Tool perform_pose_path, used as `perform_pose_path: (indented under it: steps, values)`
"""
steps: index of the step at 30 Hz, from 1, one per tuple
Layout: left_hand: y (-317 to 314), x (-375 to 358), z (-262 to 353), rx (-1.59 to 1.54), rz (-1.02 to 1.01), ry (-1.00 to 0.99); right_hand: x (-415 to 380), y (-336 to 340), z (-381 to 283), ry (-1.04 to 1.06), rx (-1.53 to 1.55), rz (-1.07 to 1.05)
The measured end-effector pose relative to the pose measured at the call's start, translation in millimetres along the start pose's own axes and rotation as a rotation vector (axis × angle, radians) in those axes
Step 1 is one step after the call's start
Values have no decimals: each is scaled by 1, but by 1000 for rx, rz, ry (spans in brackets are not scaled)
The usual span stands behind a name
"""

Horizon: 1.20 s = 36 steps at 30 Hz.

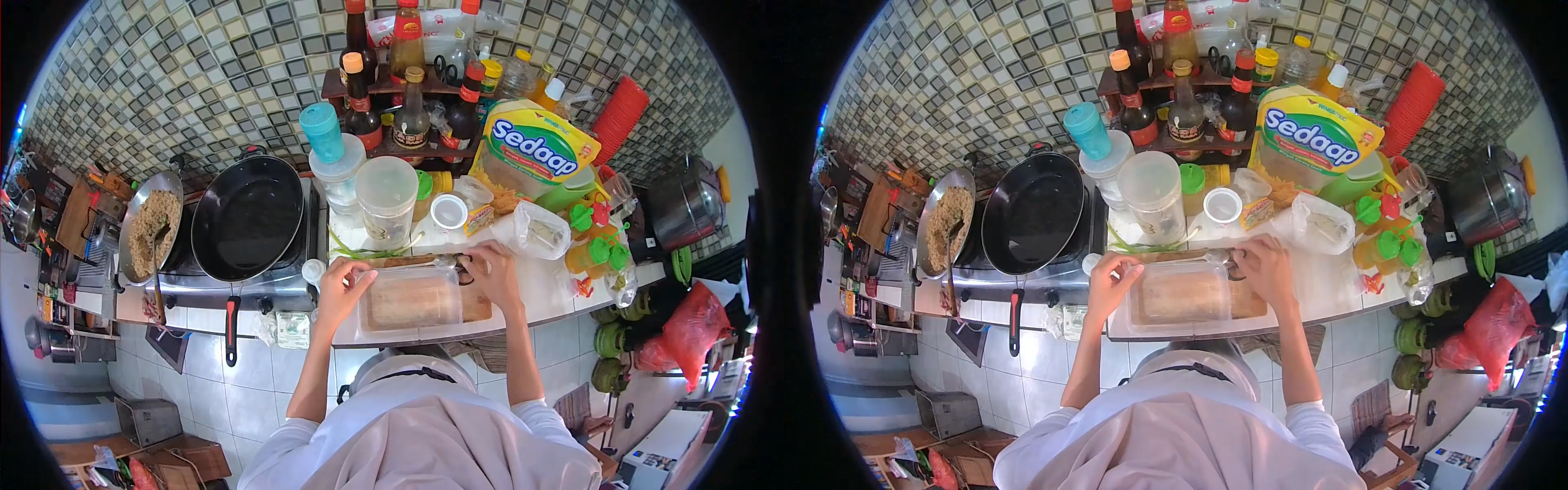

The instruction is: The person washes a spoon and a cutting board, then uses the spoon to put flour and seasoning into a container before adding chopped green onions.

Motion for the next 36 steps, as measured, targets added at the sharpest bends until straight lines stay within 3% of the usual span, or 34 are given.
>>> perform_pose_path:
  steps: [3,5,6,8,15,18,21,22,24,28,30,36]
  values:
    - [2,-2,1,10,-17,14,24,-1,-15,50,77,-27]
    - [4,-5,3,58,-1,-4,39,-6,-26,243,140,-199]
    - [4,-7,4,60,1,-5,45,-7,-25,245,142,-198]
    - [4,-11,5,42,37,-18,54,-19,-22,342,153,-394]
    - [6,-22,-6,31,46,20,60,-28,-12,310,191,-549]
    - [6,-23,-5,12,69,36,51,-9,-21,238,249,-463]
    - [5,-23,-7,21,61,-6,28,38,-21,-15,170,-19]
    - [3,-23,-9,-12,31,63,17,54,-15,-99,129,140]
    - [0,-24,-14,-44,-11,123,-3,77,14,-69,-66,524]
    - [-8,-25,-25,-187,-12,177,-27,97,59,-201,-183,629]
    - [-12,-24,-28,-183,19,-11,-29,87,83,-223,-96,339]
    - [-18,-27,13,-180,-153,59,-12,86,85,-77,-135,356]
Point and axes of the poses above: each hand's wrist, its own x-axis towards the middle knuckle, its own y-axis out of the back of the hand, z = x × y, the point moved 2 cm from there along x, towards the middle knuckle, and after that the axes turned 3 degrees about y, right-handed, at the moved point
